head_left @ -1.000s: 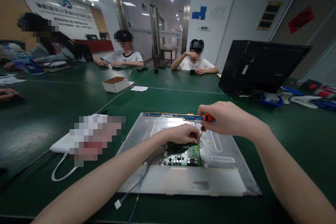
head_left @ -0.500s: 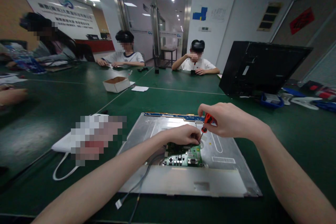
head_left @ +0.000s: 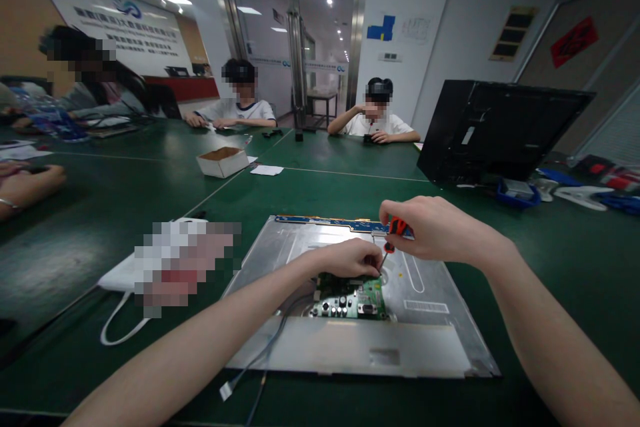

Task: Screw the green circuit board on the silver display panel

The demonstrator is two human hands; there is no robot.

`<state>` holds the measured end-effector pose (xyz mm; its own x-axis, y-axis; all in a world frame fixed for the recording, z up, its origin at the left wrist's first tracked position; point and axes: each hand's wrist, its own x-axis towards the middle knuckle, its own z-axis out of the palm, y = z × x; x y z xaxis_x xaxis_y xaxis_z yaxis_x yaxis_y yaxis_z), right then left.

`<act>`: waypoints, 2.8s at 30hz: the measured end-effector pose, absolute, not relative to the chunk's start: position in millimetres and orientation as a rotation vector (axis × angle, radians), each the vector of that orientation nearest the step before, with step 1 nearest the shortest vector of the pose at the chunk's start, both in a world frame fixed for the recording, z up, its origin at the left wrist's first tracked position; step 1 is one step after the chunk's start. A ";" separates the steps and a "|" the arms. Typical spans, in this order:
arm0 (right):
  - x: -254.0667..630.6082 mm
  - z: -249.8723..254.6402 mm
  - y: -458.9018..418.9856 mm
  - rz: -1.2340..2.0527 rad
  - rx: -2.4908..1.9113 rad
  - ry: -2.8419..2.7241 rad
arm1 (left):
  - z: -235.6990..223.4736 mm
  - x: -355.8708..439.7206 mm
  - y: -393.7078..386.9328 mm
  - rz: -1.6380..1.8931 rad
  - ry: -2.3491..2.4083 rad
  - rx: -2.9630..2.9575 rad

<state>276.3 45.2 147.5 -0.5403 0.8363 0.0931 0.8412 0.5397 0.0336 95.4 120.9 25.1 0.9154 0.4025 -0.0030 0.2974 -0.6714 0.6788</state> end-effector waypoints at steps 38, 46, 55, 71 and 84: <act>275.8 147.9 45.8 -0.140 -1.484 -2.706 | 23.9 94.9 121.7 0.186 0.465 2.333; 276.2 149.5 44.5 -0.142 -1.511 -2.699 | 23.0 94.7 122.6 0.198 0.467 2.330; 277.2 149.2 43.7 -0.097 -1.480 -2.702 | 22.9 94.9 122.1 0.196 0.466 2.311; 275.3 149.5 46.3 -0.190 -1.552 -2.684 | 26.2 95.5 121.4 0.193 0.473 2.312; 278.2 149.0 43.9 -0.062 -1.465 -2.688 | 26.0 95.3 121.4 0.181 0.477 2.310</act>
<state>278.2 43.9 149.0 -0.5398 0.8371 0.0888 0.8403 0.5421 -0.0027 95.3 121.4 26.0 0.9201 0.3914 -0.0130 0.2841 -0.6443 0.7101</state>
